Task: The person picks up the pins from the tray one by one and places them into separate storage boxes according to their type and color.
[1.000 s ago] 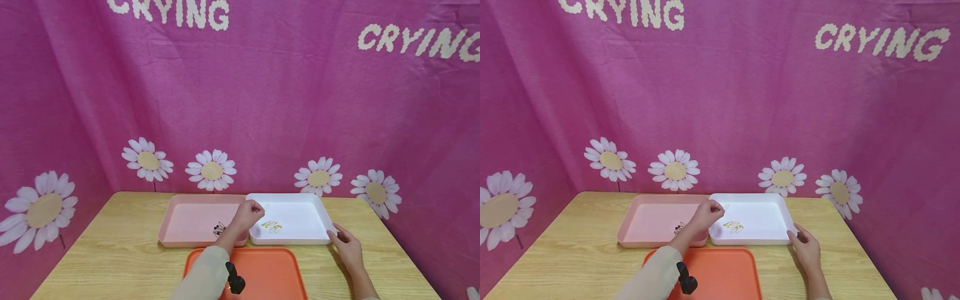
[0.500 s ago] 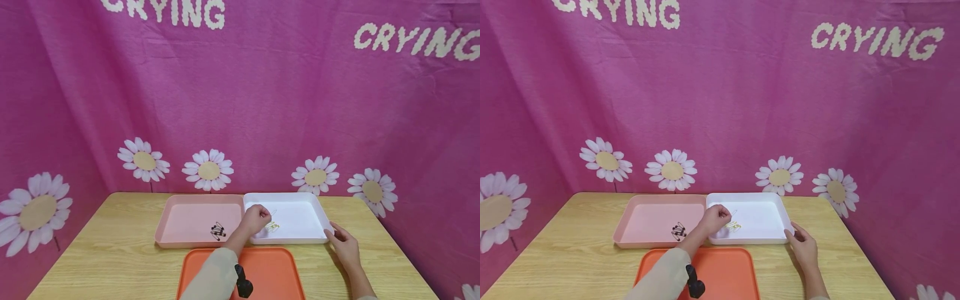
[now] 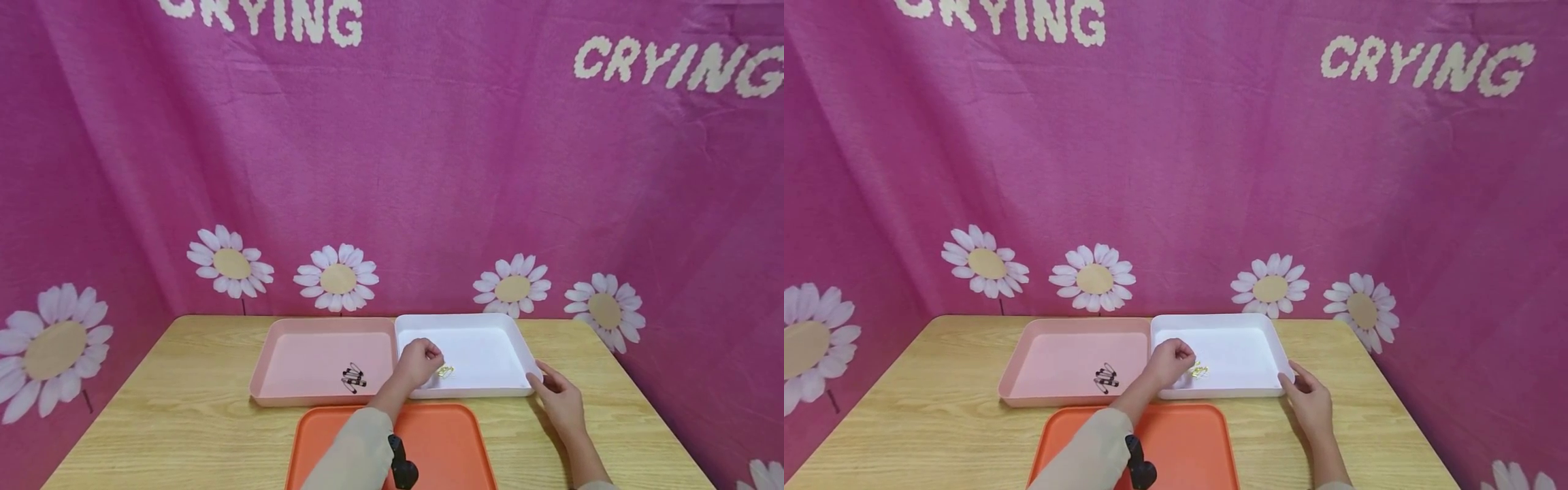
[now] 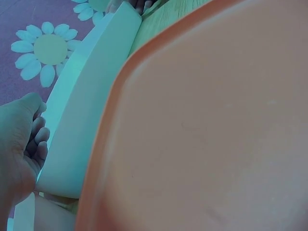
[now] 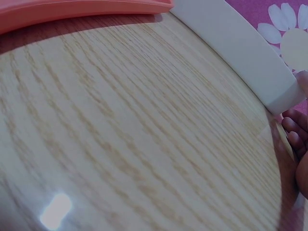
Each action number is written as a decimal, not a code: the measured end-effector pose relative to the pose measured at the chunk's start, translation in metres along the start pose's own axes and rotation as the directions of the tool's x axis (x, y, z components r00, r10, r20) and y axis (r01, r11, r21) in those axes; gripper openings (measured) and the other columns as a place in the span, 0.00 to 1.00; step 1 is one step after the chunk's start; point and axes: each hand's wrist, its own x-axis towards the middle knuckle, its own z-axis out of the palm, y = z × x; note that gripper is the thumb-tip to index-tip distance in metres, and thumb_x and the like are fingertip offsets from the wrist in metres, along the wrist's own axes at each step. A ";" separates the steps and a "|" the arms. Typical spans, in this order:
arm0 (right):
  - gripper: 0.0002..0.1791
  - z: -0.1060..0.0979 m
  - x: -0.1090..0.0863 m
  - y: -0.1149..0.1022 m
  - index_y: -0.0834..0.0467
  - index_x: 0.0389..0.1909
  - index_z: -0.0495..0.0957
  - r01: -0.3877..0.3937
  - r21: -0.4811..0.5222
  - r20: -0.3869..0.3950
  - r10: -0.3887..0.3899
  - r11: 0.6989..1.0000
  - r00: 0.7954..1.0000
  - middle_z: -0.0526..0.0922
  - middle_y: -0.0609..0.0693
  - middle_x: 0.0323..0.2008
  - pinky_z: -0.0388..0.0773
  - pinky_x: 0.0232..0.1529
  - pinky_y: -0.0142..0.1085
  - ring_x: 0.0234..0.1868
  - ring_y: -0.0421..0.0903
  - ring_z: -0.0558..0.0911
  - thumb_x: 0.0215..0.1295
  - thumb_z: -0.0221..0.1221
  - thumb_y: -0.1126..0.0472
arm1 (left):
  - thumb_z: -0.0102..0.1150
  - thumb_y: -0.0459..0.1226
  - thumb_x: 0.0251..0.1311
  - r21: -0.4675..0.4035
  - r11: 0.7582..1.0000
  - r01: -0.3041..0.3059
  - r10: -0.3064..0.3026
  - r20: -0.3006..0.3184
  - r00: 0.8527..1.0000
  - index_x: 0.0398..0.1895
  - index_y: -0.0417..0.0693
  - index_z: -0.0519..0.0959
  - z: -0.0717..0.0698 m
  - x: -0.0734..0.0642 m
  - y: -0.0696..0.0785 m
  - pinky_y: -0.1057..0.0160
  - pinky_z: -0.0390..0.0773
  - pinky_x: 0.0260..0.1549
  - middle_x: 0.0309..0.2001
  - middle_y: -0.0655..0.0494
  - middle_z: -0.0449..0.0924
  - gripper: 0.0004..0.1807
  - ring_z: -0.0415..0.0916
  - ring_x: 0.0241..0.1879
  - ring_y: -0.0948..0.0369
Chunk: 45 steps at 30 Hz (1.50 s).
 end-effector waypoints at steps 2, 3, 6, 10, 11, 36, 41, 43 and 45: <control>0.30 0.001 0.000 0.000 0.53 0.58 0.74 0.001 0.004 0.003 -0.001 1.000 1.000 0.74 0.34 0.33 0.66 0.35 0.19 0.35 0.27 0.69 0.57 0.61 0.43 | 0.57 0.32 0.54 0.010 1.000 -0.001 0.001 -0.007 1.000 0.27 0.40 0.78 -0.001 0.000 -0.001 0.71 0.69 0.29 0.24 0.54 0.76 0.03 0.66 0.26 0.67; 0.30 0.001 0.000 0.000 0.53 0.58 0.74 0.001 0.004 0.004 -0.001 1.000 1.000 0.73 0.33 0.33 0.66 0.35 0.19 0.35 0.27 0.69 0.57 0.61 0.43 | 0.57 0.32 0.54 0.013 1.000 -0.003 0.003 -0.011 1.000 0.27 0.40 0.78 -0.001 0.000 -0.001 0.71 0.69 0.29 0.25 0.54 0.77 0.03 0.66 0.26 0.67; 0.30 0.001 0.000 0.000 0.53 0.59 0.74 0.003 0.002 0.003 -0.003 1.000 1.000 0.73 0.32 0.33 0.66 0.35 0.19 0.35 0.26 0.69 0.58 0.61 0.43 | 0.58 0.32 0.54 0.016 1.000 -0.003 0.003 -0.013 1.000 0.28 0.41 0.78 -0.004 0.000 -0.001 0.71 0.69 0.29 0.25 0.54 0.77 0.03 0.66 0.26 0.67; 0.30 0.001 -0.001 -0.001 0.53 0.59 0.74 0.005 0.002 0.001 -0.005 1.000 1.000 0.74 0.32 0.33 0.66 0.35 0.18 0.34 0.26 0.69 0.58 0.61 0.43 | 0.59 0.34 0.55 0.021 1.000 -0.008 0.008 0.000 1.000 0.29 0.42 0.78 -0.009 0.001 -0.003 0.71 0.68 0.28 0.26 0.54 0.77 0.03 0.66 0.26 0.67; 0.30 0.001 -0.001 -0.001 0.53 0.59 0.74 0.006 0.000 0.000 -0.006 1.000 1.000 0.74 0.33 0.34 0.66 0.35 0.19 0.34 0.26 0.69 0.58 0.61 0.43 | 0.60 0.34 0.55 0.020 1.000 -0.011 0.011 0.006 1.000 0.30 0.42 0.78 -0.010 0.001 -0.003 0.71 0.68 0.28 0.26 0.54 0.77 0.04 0.66 0.26 0.67; 0.30 0.004 0.000 0.000 0.54 0.58 0.75 0.008 0.020 -0.015 -0.008 1.000 1.000 0.71 0.24 0.25 0.67 0.33 0.20 0.32 0.25 0.70 0.57 0.62 0.44 | 0.62 0.36 0.55 0.023 0.999 -0.040 0.037 0.138 0.990 0.35 0.40 0.77 -0.059 -0.024 -0.013 0.70 0.69 0.30 0.31 0.54 0.74 0.09 0.67 0.28 0.65; 0.30 0.004 0.000 0.000 0.54 0.58 0.75 0.010 0.012 -0.017 -0.010 1.000 1.000 0.71 0.24 0.25 0.66 0.33 0.20 0.31 0.25 0.69 0.57 0.62 0.44 | 0.62 0.37 0.55 0.060 0.995 -0.080 0.071 0.138 0.988 0.35 0.40 0.77 -0.069 -0.033 -0.022 0.70 0.69 0.32 0.30 0.55 0.74 0.09 0.67 0.29 0.65; 0.30 0.004 0.000 0.000 0.54 0.58 0.75 0.009 0.009 -0.022 -0.009 1.000 1.000 0.71 0.24 0.25 0.67 0.32 0.21 0.31 0.26 0.69 0.57 0.62 0.44 | 0.62 0.36 0.55 0.068 0.993 -0.095 0.085 0.139 0.987 0.34 0.41 0.77 -0.074 -0.037 -0.025 0.70 0.70 0.31 0.29 0.55 0.74 0.08 0.68 0.28 0.66; 0.29 0.005 0.001 0.000 0.54 0.58 0.75 0.006 0.003 -0.023 -0.006 1.000 1.000 0.71 0.25 0.25 0.67 0.32 0.21 0.31 0.26 0.69 0.57 0.62 0.44 | 0.62 0.36 0.54 0.080 0.991 -0.105 0.092 0.146 0.985 0.32 0.41 0.77 -0.078 -0.041 -0.028 0.71 0.70 0.30 0.28 0.56 0.74 0.07 0.67 0.27 0.66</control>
